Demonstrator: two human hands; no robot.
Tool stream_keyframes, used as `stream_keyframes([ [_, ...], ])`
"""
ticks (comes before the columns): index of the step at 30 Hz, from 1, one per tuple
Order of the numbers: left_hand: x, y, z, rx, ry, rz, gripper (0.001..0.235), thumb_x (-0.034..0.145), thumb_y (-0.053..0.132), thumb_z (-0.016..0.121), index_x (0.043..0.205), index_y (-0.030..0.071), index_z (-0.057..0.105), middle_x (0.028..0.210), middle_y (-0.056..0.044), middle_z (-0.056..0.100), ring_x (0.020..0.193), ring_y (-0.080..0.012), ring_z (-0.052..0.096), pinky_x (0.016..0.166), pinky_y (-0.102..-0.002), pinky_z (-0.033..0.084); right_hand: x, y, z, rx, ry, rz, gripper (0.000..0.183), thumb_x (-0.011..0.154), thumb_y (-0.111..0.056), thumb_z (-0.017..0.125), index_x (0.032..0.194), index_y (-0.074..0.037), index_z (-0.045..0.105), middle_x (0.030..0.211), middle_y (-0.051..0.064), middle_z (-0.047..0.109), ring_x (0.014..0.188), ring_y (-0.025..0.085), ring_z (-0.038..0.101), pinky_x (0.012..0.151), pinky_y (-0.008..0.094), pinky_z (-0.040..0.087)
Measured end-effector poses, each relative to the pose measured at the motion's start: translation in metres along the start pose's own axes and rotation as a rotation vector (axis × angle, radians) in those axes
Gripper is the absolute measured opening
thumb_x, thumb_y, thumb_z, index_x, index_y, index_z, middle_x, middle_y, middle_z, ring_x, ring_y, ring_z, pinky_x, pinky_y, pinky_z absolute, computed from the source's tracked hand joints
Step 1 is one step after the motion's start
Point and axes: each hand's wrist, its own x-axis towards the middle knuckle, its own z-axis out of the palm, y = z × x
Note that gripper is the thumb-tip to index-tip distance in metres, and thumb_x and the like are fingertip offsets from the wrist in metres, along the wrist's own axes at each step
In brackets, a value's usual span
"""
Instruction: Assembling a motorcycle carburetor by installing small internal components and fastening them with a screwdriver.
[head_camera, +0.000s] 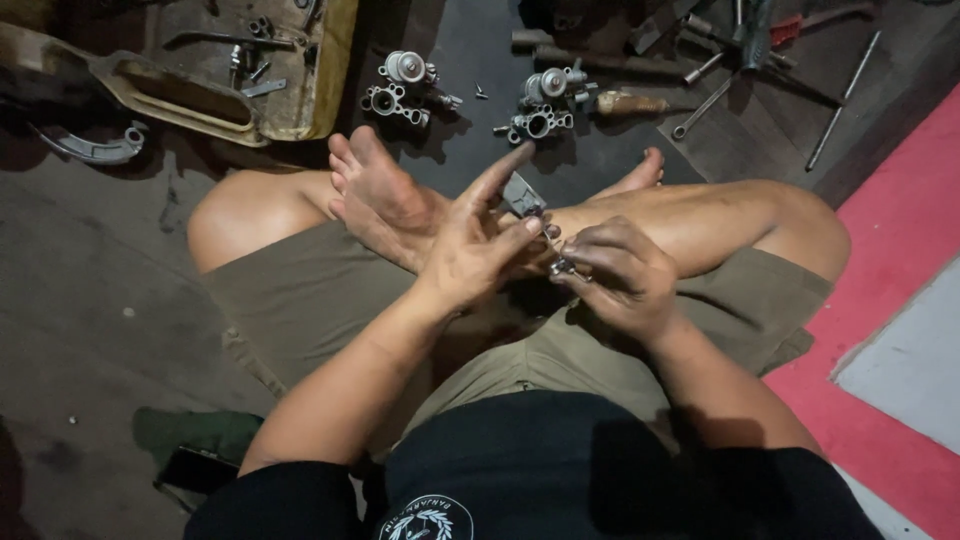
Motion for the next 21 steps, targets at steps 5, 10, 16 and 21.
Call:
stream_keyframes([
  [5,0.000,-0.004,-0.006,0.019,0.002,-0.031,0.072,0.096,-0.005,0.064,0.160,0.004,0.033,0.134,-0.010,0.053,0.084,-0.0151,0.073,0.069,-0.031,0.069,-0.004,-0.005,-0.001,-0.035,-0.019,0.026,0.025,0.085,-0.006,0.087,0.107,0.001,0.079,0.096,0.020,0.070,0.081,0.035,0.074,0.066,0.044,0.060],
  [10,-0.011,0.030,0.014,0.167,-0.025,-0.131,0.072,0.092,-0.003,0.066,0.157,0.000,0.034,0.127,-0.015,0.050,0.083,-0.0147,0.069,0.065,-0.034,0.069,-0.002,-0.022,-0.006,-0.033,-0.143,0.150,0.033,0.085,-0.018,0.088,0.109,0.000,0.075,0.096,0.018,0.072,0.084,0.037,0.075,0.073,0.049,0.060],
  [16,-0.035,0.017,-0.001,0.149,-0.030,-0.256,0.080,0.089,-0.006,0.069,0.159,0.000,0.031,0.120,-0.018,0.053,0.080,-0.0230,0.074,0.062,-0.041,0.069,0.007,-0.036,0.002,0.114,-0.267,0.237,0.060,0.080,-0.030,0.090,0.130,-0.002,0.069,0.129,0.026,0.067,0.119,0.049,0.067,0.100,0.058,0.052],
  [21,-0.048,0.019,-0.001,0.264,-0.101,-0.261,0.084,0.090,-0.005,0.069,0.162,0.007,0.027,0.117,-0.011,0.056,0.085,-0.0163,0.073,0.066,-0.033,0.068,0.005,-0.031,-0.003,0.218,-0.401,0.285,0.088,0.074,-0.034,0.092,0.145,0.003,0.054,0.141,0.031,0.057,0.132,0.053,0.055,0.109,0.063,0.043],
])
